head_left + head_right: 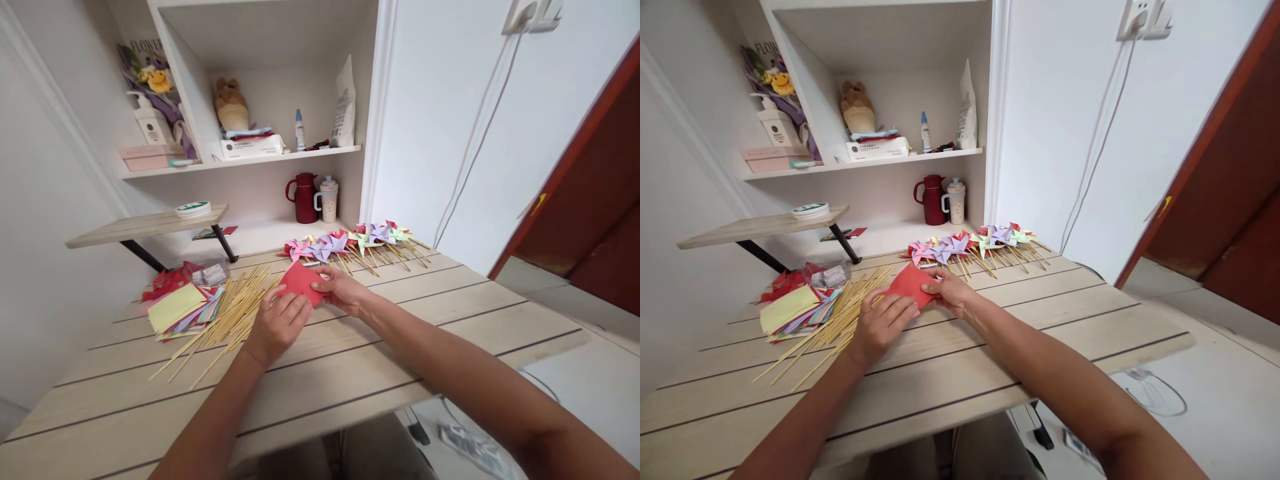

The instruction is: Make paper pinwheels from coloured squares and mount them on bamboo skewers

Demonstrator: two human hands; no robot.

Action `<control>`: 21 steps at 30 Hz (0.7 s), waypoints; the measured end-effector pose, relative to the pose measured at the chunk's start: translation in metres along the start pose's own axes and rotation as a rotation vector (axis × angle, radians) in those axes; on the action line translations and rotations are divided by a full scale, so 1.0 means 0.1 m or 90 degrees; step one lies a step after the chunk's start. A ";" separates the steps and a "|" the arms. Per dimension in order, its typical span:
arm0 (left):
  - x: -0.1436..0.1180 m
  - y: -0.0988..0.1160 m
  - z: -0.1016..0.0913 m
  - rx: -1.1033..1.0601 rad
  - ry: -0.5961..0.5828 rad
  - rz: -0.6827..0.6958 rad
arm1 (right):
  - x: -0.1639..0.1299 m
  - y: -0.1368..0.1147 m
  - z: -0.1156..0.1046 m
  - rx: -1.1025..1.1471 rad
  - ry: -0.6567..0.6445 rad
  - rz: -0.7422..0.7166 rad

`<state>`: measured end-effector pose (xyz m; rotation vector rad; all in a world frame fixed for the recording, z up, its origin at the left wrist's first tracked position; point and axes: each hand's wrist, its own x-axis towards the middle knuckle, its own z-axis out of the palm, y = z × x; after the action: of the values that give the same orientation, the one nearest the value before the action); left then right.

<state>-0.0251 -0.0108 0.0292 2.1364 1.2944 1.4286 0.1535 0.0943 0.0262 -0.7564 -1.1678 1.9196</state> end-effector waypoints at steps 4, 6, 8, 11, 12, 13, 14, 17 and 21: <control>-0.02 -0.18 -0.02 0.140 0.199 0.055 | 0.09 -0.11 0.09 -0.007 0.027 -0.040; -0.02 -0.25 -0.03 0.141 0.366 0.008 | 0.11 -0.17 0.14 0.003 0.005 -0.057; -0.01 -0.30 -0.04 0.049 0.475 -0.099 | 0.12 -0.19 0.18 0.020 -0.006 -0.086; 0.00 -0.32 -0.06 -0.248 0.443 -0.257 | 0.12 -0.15 0.22 0.019 0.014 -0.148; 0.01 -0.30 -0.05 -0.358 0.386 -0.288 | 0.12 -0.12 0.22 0.003 0.022 -0.166; 0.01 -0.28 -0.05 -0.455 0.320 -0.306 | 0.12 -0.09 0.21 -0.024 0.028 -0.175; 0.01 -0.25 -0.03 -0.527 0.258 -0.315 | 0.11 -0.06 0.21 -0.057 0.028 -0.178; 0.01 -0.18 0.02 -0.632 0.174 -0.323 | 0.08 0.01 0.19 -0.154 0.042 -0.205; -0.01 -0.24 0.04 -0.587 0.261 -0.396 | 0.04 0.07 0.21 -0.253 -0.002 -0.240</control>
<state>-0.0350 0.0034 0.0115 0.7968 0.9669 1.7154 0.1331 0.0859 0.0281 -0.6746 -1.5926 1.3972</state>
